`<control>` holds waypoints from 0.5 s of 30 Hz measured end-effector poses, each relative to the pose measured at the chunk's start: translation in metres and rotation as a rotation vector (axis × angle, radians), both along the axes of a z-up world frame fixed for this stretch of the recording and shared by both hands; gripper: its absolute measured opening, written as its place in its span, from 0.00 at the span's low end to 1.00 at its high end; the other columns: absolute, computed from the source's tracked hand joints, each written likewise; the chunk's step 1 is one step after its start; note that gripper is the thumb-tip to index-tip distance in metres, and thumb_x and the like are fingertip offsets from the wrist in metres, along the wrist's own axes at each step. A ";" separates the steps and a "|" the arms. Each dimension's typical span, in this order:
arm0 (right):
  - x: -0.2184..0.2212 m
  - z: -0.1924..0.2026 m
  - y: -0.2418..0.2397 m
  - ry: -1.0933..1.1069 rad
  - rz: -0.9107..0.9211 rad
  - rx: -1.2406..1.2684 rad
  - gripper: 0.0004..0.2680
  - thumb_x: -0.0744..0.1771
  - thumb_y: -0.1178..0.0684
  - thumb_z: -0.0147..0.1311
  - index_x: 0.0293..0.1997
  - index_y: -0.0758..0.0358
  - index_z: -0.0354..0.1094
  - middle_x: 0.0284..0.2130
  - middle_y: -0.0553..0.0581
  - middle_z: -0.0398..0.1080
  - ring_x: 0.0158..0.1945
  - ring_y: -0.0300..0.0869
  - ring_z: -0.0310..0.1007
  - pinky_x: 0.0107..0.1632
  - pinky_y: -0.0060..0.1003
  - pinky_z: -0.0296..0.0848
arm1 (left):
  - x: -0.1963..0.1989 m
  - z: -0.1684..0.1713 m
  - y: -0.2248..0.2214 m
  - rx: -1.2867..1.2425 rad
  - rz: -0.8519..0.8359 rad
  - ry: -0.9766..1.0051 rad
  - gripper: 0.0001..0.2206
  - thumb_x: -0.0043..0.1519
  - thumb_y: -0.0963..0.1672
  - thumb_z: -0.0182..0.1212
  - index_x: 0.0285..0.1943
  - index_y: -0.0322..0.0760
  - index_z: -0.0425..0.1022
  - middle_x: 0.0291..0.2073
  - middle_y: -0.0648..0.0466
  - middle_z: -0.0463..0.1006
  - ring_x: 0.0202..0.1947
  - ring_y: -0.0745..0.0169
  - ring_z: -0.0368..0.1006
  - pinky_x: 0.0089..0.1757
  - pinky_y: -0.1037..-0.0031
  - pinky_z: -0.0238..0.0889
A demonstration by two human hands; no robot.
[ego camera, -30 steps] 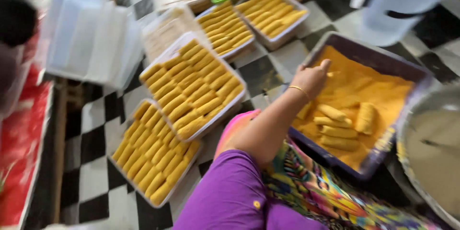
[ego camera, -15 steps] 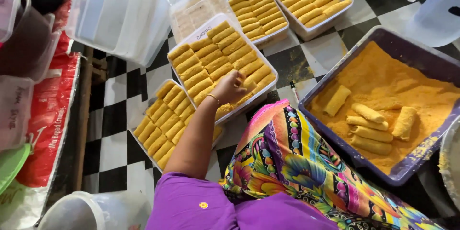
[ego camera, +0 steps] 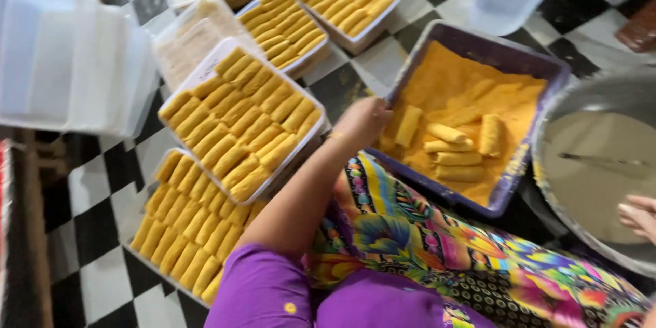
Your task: Dipping rolls in batter, coating them with breadcrumbs, and organizing them into plastic trays.
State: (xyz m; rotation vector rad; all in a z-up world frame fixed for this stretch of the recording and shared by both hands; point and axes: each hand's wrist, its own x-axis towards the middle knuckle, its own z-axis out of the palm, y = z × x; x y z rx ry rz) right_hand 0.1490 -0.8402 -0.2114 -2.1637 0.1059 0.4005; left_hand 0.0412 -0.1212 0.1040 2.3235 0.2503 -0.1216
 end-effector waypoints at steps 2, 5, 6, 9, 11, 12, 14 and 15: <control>-0.009 0.019 0.009 0.063 -0.048 0.021 0.21 0.72 0.60 0.53 0.74 0.84 0.55 0.52 0.87 0.69 0.50 0.70 0.71 0.45 0.58 0.69 | 0.052 -0.077 -0.031 0.035 -0.020 0.089 0.16 0.61 0.47 0.54 0.43 0.26 0.76 0.39 0.38 0.81 0.38 0.38 0.76 0.42 0.58 0.70; -0.026 0.059 0.030 0.122 -0.093 0.023 0.21 0.71 0.57 0.56 0.71 0.81 0.59 0.51 0.81 0.72 0.50 0.63 0.73 0.47 0.51 0.68 | 0.087 -0.122 -0.061 0.143 0.041 0.246 0.20 0.61 0.50 0.57 0.51 0.28 0.75 0.48 0.37 0.79 0.48 0.34 0.75 0.49 0.53 0.68; -0.034 0.074 0.038 0.124 -0.091 -0.007 0.20 0.71 0.58 0.56 0.70 0.82 0.61 0.49 0.82 0.73 0.50 0.62 0.74 0.46 0.49 0.69 | 0.089 -0.127 -0.067 0.209 0.121 0.320 0.21 0.59 0.51 0.59 0.55 0.34 0.74 0.54 0.40 0.77 0.53 0.35 0.73 0.53 0.53 0.66; -0.045 0.101 0.048 0.117 -0.128 0.001 0.20 0.70 0.57 0.57 0.70 0.80 0.62 0.49 0.80 0.74 0.50 0.60 0.75 0.47 0.47 0.69 | 0.091 -0.127 -0.069 0.321 -0.058 0.261 0.21 0.54 0.44 0.66 0.59 0.45 0.75 0.53 0.45 0.72 0.51 0.39 0.69 0.50 0.53 0.69; -0.045 0.104 0.048 0.115 -0.130 0.015 0.20 0.71 0.57 0.57 0.70 0.80 0.62 0.49 0.80 0.74 0.50 0.60 0.74 0.47 0.46 0.68 | 0.087 -0.135 -0.061 0.195 -0.149 0.081 0.20 0.52 0.41 0.64 0.56 0.42 0.76 0.50 0.46 0.76 0.48 0.43 0.72 0.48 0.60 0.69; -0.042 0.105 0.050 0.109 -0.120 0.027 0.20 0.71 0.57 0.56 0.70 0.80 0.61 0.49 0.80 0.73 0.50 0.60 0.74 0.47 0.46 0.68 | 0.085 -0.139 -0.054 0.065 -0.227 -0.099 0.18 0.50 0.39 0.61 0.52 0.38 0.77 0.46 0.47 0.80 0.44 0.46 0.75 0.46 0.66 0.69; -0.028 0.060 0.023 0.095 -0.109 0.060 0.20 0.71 0.57 0.56 0.71 0.78 0.61 0.48 0.78 0.73 0.49 0.59 0.74 0.45 0.45 0.67 | 0.077 -0.122 -0.050 -0.036 -0.228 -0.050 0.23 0.52 0.39 0.65 0.59 0.41 0.71 0.51 0.50 0.78 0.47 0.50 0.74 0.48 0.66 0.68; -0.019 0.038 0.012 0.078 -0.097 0.087 0.20 0.71 0.57 0.57 0.71 0.76 0.61 0.47 0.77 0.73 0.48 0.58 0.73 0.43 0.45 0.65 | 0.071 -0.114 -0.045 -0.142 -0.227 -0.004 0.29 0.54 0.39 0.68 0.66 0.44 0.66 0.55 0.52 0.76 0.51 0.53 0.74 0.50 0.67 0.68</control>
